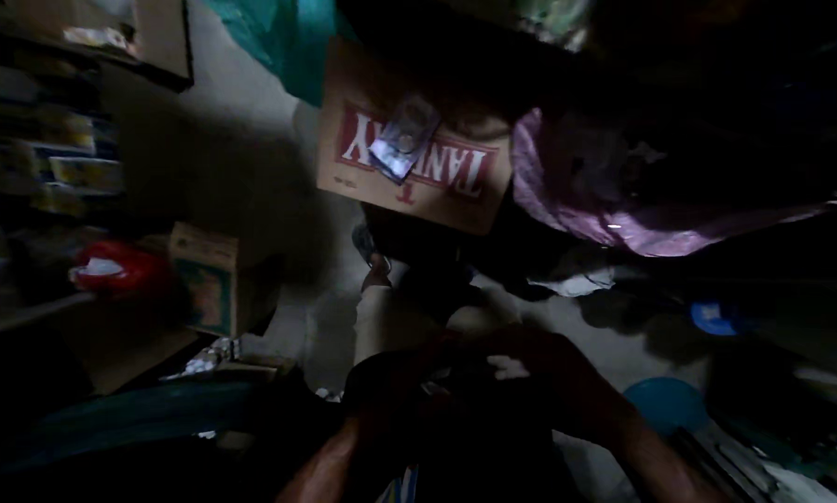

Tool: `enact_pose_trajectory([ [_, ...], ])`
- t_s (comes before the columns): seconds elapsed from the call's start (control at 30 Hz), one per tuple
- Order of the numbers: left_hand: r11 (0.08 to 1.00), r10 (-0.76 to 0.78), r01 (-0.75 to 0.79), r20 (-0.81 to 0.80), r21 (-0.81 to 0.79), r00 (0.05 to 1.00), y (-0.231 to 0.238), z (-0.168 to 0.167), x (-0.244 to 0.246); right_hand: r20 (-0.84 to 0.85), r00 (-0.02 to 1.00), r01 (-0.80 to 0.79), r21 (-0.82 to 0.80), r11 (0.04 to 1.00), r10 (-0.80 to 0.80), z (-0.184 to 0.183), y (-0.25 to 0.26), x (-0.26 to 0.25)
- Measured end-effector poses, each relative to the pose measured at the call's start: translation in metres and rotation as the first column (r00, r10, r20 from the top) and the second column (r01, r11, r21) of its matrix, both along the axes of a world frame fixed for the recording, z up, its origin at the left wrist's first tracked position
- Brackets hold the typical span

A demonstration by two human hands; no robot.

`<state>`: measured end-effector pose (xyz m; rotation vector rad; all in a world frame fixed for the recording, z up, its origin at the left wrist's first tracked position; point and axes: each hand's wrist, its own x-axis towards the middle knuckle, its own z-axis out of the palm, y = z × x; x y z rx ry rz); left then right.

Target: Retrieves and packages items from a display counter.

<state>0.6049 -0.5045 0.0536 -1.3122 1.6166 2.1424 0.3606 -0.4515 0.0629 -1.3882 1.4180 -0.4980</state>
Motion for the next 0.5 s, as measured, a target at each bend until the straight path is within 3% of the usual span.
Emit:
enact_pose_trajectory([
  [0.1,0.978,0.209,-0.204,0.155,-0.045,0.966,-0.037,-0.011,0.050,0.069,0.995,0.069,0.112,0.991,-0.077,-0.019,-0.021,0.037],
  [0.2,0.905,0.345,-0.369,-0.142,-0.211,0.928,-0.094,-0.044,0.105,0.152,0.984,0.061,0.227,0.972,-0.097,-0.029,-0.062,0.108],
  [0.3,0.875,0.277,-0.355,-0.262,-0.329,0.924,-0.164,-0.057,0.147,0.193,0.962,0.178,0.098,0.979,-0.194,-0.041,-0.117,0.179],
  [0.4,0.865,0.217,-0.374,-0.425,-0.334,0.879,-0.234,-0.042,0.170,0.182,0.951,0.256,-0.014,0.967,-0.249,-0.035,-0.176,0.220],
  [0.5,0.903,0.164,-0.324,-0.473,-0.281,0.866,-0.289,-0.014,0.174,0.141,0.959,0.268,-0.186,0.945,-0.245,-0.010,-0.233,0.243],
])
